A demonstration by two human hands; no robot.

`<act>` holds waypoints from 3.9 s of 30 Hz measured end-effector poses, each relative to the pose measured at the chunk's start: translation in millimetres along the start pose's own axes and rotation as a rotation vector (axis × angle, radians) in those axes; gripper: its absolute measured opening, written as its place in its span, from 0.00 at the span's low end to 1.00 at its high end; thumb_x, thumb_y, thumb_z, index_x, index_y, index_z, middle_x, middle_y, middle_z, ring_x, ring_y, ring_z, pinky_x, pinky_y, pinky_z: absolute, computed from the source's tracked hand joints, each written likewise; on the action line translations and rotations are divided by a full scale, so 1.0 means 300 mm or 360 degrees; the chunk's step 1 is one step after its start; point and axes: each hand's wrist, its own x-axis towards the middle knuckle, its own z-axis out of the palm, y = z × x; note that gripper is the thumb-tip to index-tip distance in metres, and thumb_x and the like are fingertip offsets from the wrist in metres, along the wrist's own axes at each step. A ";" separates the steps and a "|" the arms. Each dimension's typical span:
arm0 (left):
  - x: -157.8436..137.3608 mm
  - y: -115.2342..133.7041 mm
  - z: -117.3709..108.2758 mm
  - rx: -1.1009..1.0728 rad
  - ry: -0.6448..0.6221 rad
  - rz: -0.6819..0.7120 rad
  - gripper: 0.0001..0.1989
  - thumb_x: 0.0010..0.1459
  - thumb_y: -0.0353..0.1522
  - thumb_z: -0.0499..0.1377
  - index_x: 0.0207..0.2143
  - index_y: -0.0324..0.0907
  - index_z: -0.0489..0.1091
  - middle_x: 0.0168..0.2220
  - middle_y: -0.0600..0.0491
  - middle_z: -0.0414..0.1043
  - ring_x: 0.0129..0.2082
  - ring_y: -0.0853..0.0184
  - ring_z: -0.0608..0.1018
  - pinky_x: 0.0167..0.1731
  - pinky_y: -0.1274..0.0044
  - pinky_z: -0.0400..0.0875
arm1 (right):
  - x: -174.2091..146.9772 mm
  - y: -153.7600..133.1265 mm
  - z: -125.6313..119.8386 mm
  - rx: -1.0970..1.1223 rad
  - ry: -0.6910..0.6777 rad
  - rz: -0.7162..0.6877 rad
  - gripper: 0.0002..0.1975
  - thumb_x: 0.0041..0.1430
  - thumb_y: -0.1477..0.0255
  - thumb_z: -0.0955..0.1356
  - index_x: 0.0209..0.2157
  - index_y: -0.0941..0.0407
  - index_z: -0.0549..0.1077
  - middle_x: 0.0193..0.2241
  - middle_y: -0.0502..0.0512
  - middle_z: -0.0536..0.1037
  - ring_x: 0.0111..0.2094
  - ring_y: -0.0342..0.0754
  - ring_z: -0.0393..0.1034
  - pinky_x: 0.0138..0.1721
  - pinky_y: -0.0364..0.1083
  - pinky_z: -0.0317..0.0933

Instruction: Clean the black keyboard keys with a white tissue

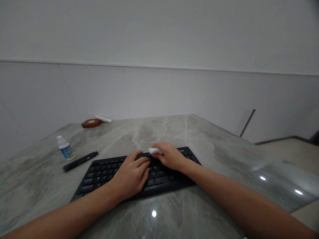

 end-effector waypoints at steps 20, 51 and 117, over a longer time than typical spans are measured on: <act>0.002 0.004 -0.002 -0.0028 -0.0078 -0.0022 0.13 0.62 0.28 0.52 0.44 0.34 0.75 0.44 0.45 0.75 0.50 0.52 0.69 0.52 0.59 0.70 | 0.013 -0.001 -0.003 -0.0018 -0.0101 -0.0042 0.03 0.55 0.79 0.68 0.32 0.57 0.70 0.29 0.53 0.73 0.32 0.46 0.65 0.35 0.43 0.55; 0.004 0.005 -0.003 -0.0103 -0.0064 -0.0053 0.13 0.61 0.27 0.53 0.44 0.36 0.75 0.42 0.44 0.75 0.49 0.54 0.70 0.51 0.59 0.71 | 0.017 -0.014 -0.022 0.0046 -0.0065 -0.0063 0.05 0.55 0.80 0.68 0.30 0.58 0.76 0.29 0.54 0.77 0.32 0.45 0.69 0.36 0.43 0.58; 0.003 0.002 -0.001 -0.0144 -0.0126 -0.0052 0.14 0.62 0.27 0.52 0.46 0.33 0.73 0.43 0.44 0.74 0.48 0.56 0.69 0.50 0.62 0.72 | 0.008 0.012 -0.041 -0.0140 -0.0126 -0.0137 0.06 0.60 0.77 0.66 0.35 0.59 0.76 0.32 0.56 0.77 0.34 0.46 0.69 0.38 0.43 0.59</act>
